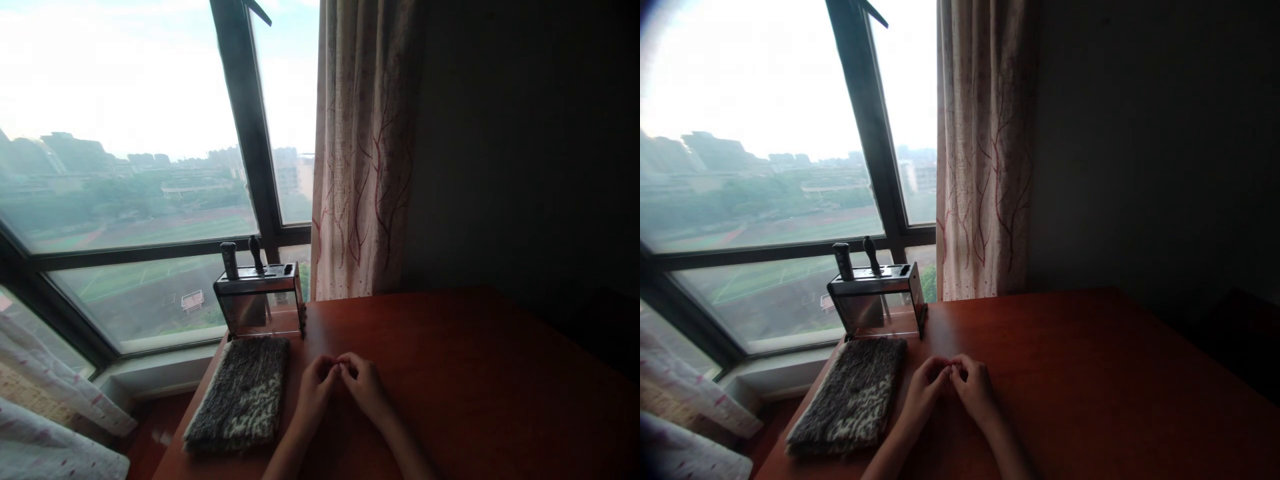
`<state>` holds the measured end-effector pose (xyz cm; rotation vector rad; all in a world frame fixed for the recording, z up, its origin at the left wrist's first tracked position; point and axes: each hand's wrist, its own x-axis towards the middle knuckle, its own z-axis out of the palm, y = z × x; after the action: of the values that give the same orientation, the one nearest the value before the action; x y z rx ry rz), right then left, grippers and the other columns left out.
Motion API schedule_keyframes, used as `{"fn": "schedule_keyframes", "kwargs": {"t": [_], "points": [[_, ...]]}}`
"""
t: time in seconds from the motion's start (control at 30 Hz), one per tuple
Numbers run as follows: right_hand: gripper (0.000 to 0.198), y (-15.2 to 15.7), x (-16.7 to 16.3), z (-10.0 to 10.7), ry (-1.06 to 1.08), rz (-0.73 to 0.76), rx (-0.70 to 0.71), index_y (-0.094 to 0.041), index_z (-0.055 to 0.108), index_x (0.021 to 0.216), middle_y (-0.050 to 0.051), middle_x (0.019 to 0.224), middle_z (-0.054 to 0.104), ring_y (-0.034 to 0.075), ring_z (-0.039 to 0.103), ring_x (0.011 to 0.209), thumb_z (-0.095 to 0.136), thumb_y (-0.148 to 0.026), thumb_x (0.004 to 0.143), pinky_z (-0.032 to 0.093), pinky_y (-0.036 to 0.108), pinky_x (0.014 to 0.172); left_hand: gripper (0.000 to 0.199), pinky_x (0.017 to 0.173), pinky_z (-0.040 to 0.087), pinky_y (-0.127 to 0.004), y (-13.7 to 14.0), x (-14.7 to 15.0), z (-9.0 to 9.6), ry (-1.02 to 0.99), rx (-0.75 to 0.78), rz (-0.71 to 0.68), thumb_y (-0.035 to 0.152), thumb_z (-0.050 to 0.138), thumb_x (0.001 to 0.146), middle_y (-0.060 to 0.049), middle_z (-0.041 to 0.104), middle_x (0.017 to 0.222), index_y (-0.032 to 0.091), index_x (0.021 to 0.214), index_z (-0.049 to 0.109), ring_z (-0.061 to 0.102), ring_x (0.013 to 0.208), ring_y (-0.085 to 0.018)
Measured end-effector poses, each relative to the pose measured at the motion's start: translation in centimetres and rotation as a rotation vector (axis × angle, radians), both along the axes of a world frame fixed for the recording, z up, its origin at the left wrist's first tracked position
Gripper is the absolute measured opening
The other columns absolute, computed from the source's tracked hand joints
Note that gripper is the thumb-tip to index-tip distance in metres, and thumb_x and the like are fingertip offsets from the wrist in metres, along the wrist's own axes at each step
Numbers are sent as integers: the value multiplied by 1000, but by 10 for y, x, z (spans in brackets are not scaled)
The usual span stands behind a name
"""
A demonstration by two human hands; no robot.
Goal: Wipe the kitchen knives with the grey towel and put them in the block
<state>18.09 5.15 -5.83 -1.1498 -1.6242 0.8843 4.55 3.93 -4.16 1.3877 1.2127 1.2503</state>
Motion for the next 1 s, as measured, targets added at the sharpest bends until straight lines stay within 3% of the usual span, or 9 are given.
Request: {"fn": "schedule_keyframes", "kwargs": {"t": [0.2,0.6,1.0], "points": [[27,0,0,2,34,1,-15,-17,69,88,8,81,73,22,69,76,50,-35,88,51,27,66,20,70,49,-31,0,0,2,8,12,-9,36,64,77,-5,71,79,17,82,66,64,77,-23],[38,-2,-2,8,94,-59,-55,-17,72,81,5,62,67,22,65,65,62,-53,79,49,27,57,17,69,48,-30,0,0,1,10,11,-2,34,63,78,-4,69,77,17,79,66,63,76,-22],[36,-3,-1,6,145,-6,-73,-17,64,79,0,58,59,16,58,55,48,-48,90,42,24,53,26,62,48,-28,0,-1,-6,75,26,12,38,56,83,-4,69,74,16,90,69,62,67,-20]]}}
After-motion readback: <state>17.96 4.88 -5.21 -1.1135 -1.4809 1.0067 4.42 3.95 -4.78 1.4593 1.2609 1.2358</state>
